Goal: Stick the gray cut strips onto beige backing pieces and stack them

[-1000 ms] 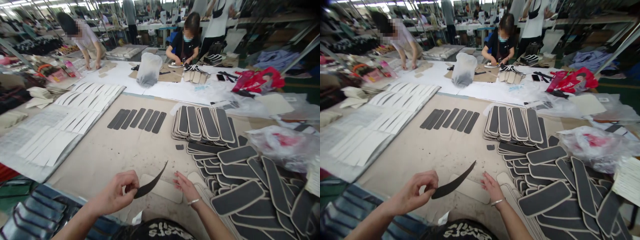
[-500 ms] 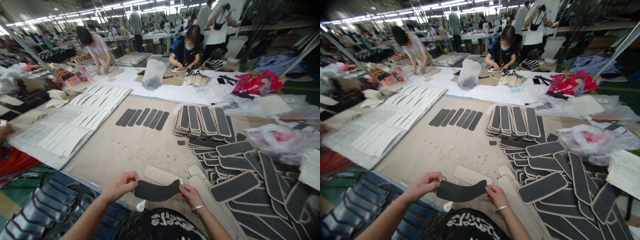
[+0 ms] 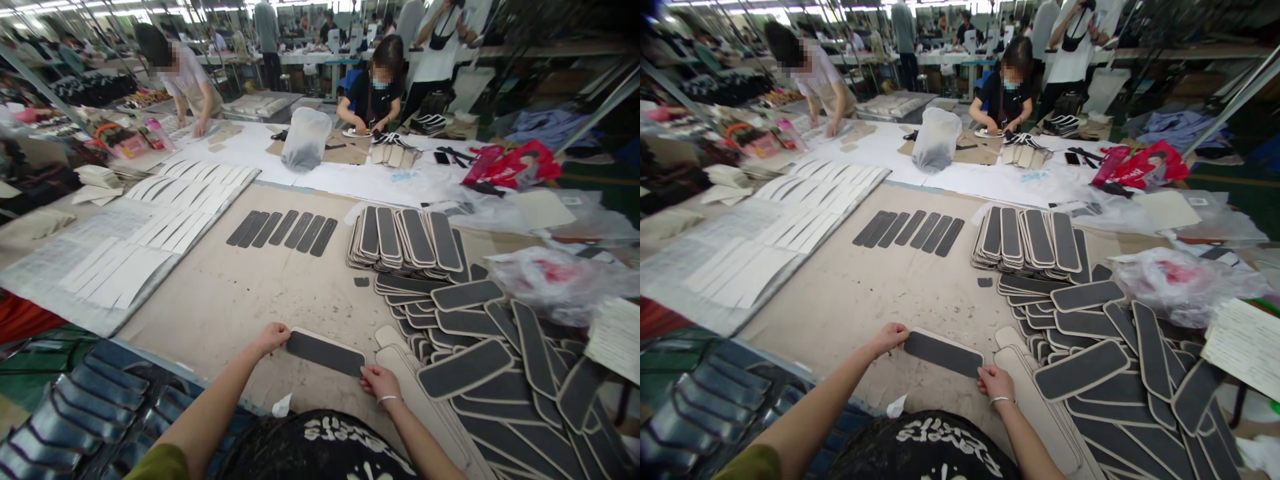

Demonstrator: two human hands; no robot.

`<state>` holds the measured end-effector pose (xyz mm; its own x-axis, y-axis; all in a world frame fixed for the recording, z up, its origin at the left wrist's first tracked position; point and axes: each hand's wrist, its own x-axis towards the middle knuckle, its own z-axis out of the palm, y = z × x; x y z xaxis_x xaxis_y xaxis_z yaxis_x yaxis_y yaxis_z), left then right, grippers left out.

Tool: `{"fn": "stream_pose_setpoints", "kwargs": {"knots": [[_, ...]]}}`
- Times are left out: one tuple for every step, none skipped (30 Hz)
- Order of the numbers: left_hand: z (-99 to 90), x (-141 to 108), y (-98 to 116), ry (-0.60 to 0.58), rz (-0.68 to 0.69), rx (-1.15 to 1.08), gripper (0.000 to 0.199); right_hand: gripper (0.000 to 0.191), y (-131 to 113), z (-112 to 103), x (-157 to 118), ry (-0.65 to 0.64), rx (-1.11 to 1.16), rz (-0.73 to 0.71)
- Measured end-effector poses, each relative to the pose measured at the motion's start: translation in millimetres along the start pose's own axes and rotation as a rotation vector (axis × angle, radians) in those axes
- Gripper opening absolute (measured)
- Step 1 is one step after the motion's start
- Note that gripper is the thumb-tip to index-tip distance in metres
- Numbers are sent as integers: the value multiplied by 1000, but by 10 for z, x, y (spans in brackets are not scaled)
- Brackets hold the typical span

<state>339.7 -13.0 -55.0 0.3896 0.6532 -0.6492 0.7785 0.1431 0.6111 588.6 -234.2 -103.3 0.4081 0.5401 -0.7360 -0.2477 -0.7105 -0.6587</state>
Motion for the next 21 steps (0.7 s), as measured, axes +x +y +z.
{"fn": "stream_pose_setpoints", "kwargs": {"knots": [[13,47,-20,3,-2,15,15,25,7,10,18,6,-18,1],[26,86,-41,9,-3,30,15,24,13,18,31,10,-34,3],[38,116,-62,16,-5,42,16,24,19,26,40,13,-48,3],[50,138,-81,23,-4,52,17,24,23,31,45,14,-59,2],[60,152,-100,30,-2,60,18,24,26,34,47,13,-66,1],[69,158,-117,34,3,64,20,24,28,35,48,11,-72,1],[77,158,-132,37,7,67,22,23,29,35,48,7,-75,3],[84,153,-145,37,11,69,23,23,29,32,48,3,-79,6],[92,145,-156,37,14,70,23,24,28,27,49,-2,-83,11],[101,136,-165,39,14,72,21,24,28,22,52,-7,-89,17],[112,128,-173,44,13,74,18,24,28,16,55,-13,-95,23],[125,120,-179,52,10,79,15,25,28,10,59,-17,-101,26],[139,114,-183,63,8,87,15,25,29,3,64,-22,-108,27],[155,109,-185,78,4,98,16,25,30,-3,68,-27,-117,28],[171,105,-184,95,1,112,16,25,32,-8,72,-32,-126,29],[188,101,-180,114,-2,129,15,25,34,-13,76,-34,-136,29],[203,97,-173,135,-3,149,14,26,37,-16,78,-34,-147,29],[218,92,-164,156,-2,170,12,26,39,-18,79,-32,-158,29],[231,86,-153,178,2,191,11,26,41,-18,79,-29,-169,27],[242,78,-142,199,7,211,9,26,42,-17,77,-24,-179,24],[251,69,-130,217,13,231,8,26,43,-13,74,-18,-189,20]]}}
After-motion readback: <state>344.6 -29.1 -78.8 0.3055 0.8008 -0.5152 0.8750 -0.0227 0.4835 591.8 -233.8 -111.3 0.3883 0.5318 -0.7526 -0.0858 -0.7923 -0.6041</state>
